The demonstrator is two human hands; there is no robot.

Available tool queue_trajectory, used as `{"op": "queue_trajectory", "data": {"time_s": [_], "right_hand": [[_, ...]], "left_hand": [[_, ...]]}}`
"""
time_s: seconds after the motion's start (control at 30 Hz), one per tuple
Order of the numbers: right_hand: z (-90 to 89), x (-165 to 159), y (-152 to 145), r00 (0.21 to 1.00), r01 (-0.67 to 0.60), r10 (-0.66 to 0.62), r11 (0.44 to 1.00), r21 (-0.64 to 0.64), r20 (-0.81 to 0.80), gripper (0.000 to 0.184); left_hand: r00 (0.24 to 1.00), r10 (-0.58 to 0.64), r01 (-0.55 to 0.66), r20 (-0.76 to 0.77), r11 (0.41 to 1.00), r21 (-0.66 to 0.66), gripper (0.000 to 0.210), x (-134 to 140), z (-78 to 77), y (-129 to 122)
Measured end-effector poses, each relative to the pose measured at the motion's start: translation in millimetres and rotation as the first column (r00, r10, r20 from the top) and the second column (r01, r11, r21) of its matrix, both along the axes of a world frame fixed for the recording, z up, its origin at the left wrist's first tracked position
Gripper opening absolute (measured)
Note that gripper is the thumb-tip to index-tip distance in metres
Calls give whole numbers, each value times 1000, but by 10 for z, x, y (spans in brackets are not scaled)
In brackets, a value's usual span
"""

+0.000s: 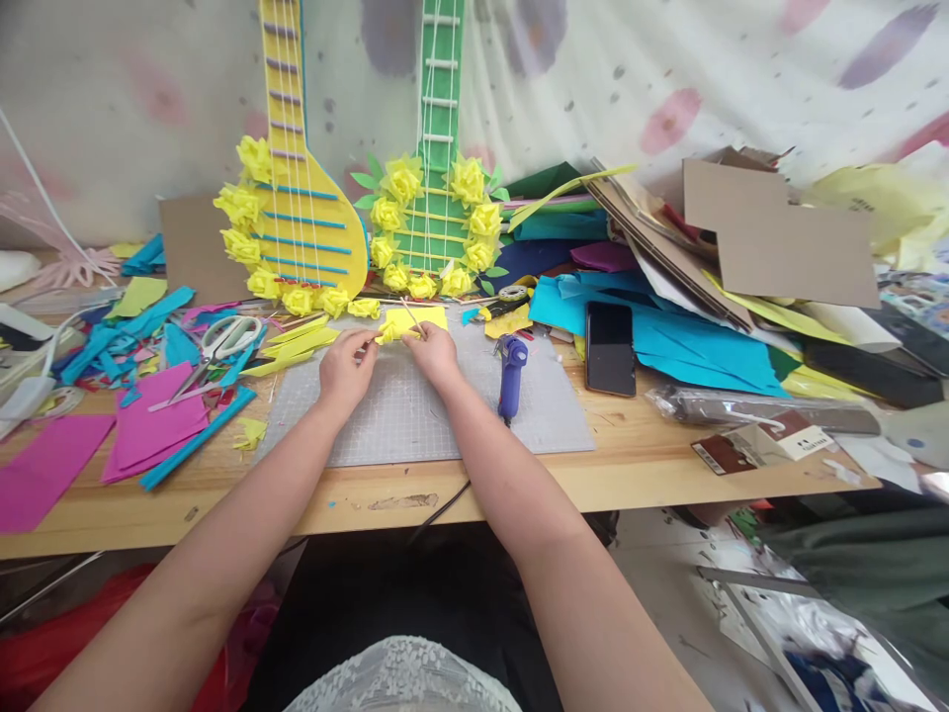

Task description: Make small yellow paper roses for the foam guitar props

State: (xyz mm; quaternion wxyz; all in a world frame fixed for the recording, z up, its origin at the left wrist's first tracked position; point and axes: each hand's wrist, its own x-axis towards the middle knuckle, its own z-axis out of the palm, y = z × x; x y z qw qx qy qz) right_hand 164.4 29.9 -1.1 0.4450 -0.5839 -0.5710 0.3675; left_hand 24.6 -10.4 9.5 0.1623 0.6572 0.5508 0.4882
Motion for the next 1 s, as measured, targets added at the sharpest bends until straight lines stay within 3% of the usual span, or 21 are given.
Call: {"op": "queue_trajectory", "data": {"time_s": [0.27,0.47,0.7,0.87,1.0], "right_hand": [[17,25,-26,979,-14,17,1000,-18,204,17],[194,-38,-205,982,97,-107,993,67,154,37],[250,-151,-311,934,33,-47,998,46,353,28],[219,-120,-262,945,16,-11,1000,-11,327,24],[206,-87,-231,966,6,8,999,-51,259,38]], "left_hand": [[995,59,-57,79,998,-22,21,-20,-54,45],[996,84,-84,-7,996,-15,21,-15,-29,27],[993,96,-99,-68,995,-34,21,-12,-19,24],[991,98,-103,-95,994,-41,22,-14,-18,20],[990,60,-66,-129,997,-45,23,-2,-7,-1]]}}
